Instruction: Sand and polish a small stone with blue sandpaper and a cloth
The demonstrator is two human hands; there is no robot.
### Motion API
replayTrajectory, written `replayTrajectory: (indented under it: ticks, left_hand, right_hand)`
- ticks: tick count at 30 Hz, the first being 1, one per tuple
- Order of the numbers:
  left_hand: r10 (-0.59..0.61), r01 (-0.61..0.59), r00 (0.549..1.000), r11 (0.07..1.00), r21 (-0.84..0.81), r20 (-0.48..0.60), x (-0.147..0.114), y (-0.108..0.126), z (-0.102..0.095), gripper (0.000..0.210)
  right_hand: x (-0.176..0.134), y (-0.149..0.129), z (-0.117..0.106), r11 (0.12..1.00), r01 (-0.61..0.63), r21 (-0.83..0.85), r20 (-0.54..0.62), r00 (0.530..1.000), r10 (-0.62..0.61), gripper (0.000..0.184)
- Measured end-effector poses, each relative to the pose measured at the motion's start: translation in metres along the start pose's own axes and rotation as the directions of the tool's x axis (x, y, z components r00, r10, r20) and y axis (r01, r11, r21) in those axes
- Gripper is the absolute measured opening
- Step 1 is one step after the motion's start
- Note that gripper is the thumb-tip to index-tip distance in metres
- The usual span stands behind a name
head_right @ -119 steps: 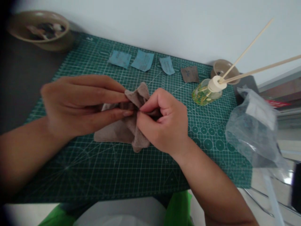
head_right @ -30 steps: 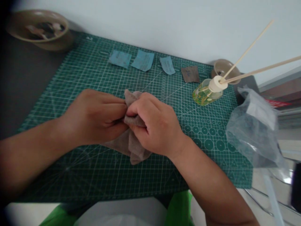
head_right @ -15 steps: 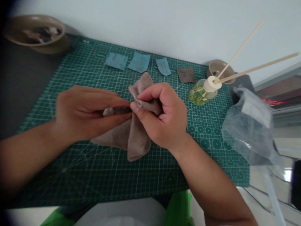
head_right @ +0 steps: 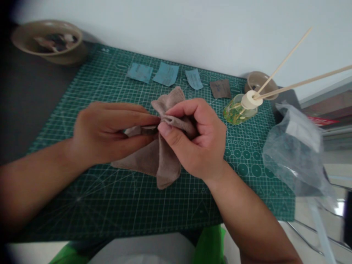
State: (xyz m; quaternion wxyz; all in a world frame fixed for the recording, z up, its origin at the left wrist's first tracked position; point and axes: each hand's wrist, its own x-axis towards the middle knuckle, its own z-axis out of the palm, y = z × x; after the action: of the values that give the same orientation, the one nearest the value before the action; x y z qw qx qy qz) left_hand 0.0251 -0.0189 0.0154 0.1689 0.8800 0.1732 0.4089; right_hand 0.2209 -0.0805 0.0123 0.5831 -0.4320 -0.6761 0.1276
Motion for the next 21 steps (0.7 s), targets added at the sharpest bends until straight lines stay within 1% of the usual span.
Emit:
replayTrajectory:
  ticks: [2,4,7,9,10,12,14,16,19,21]
  left_hand:
    - [0.027,-0.027,1.0,1.0,0.005,-0.001,0.0,0.0,0.0,0.012]
    - [0.036,-0.036,0.999,0.999,0.023,0.02,-0.001,0.0,0.0,0.011]
    - [0.029,-0.039,0.995,0.994,0.101,0.096,-0.003,-0.001,0.0,0.027]
    - [0.04,-0.06,0.991,0.986,0.158,0.13,-0.004,-0.002,0.001,0.032]
    - [0.045,-0.069,0.99,0.982,0.177,0.134,-0.005,-0.002,0.001,0.032]
    - [0.068,-0.087,0.992,0.979,0.186,0.11,-0.005,-0.001,0.001,0.026]
    - [0.1,-0.105,0.994,0.982,0.16,0.037,-0.005,0.002,0.0,0.017]
    - [0.096,-0.091,0.995,0.987,0.132,-0.035,-0.006,0.005,-0.002,0.005]
    - [0.009,-0.003,0.999,0.989,0.147,-0.04,-0.008,0.009,-0.005,0.008]
    - [-0.001,0.008,0.999,0.988,0.154,-0.044,-0.009,0.009,-0.005,0.01]
  right_hand:
    - [0.0,0.001,0.0,1.0,0.011,0.01,0.024,1.0,-0.011,0.012]
    - [0.0,0.0,0.001,0.999,0.038,-0.016,0.07,0.997,-0.037,0.015]
    - [0.001,-0.001,0.001,0.99,0.103,-0.097,0.154,0.984,-0.088,0.017]
    - [0.001,-0.002,0.002,0.986,0.104,-0.13,0.18,0.981,-0.079,0.017]
    - [0.001,-0.002,0.002,0.988,0.084,-0.131,0.181,0.982,-0.059,0.016]
    - [0.001,-0.001,0.002,0.994,0.025,-0.105,0.162,0.987,-0.008,0.015]
    - [0.001,0.001,0.002,0.997,-0.045,-0.068,0.12,0.991,0.053,0.014]
    - [0.001,0.003,0.002,0.994,-0.102,-0.036,0.068,0.992,0.104,0.013]
    - [0.0,0.006,0.003,0.989,-0.148,0.002,0.008,0.989,0.148,0.011]
    - [-0.001,0.005,0.003,0.988,-0.149,0.027,-0.006,0.989,0.149,0.011]
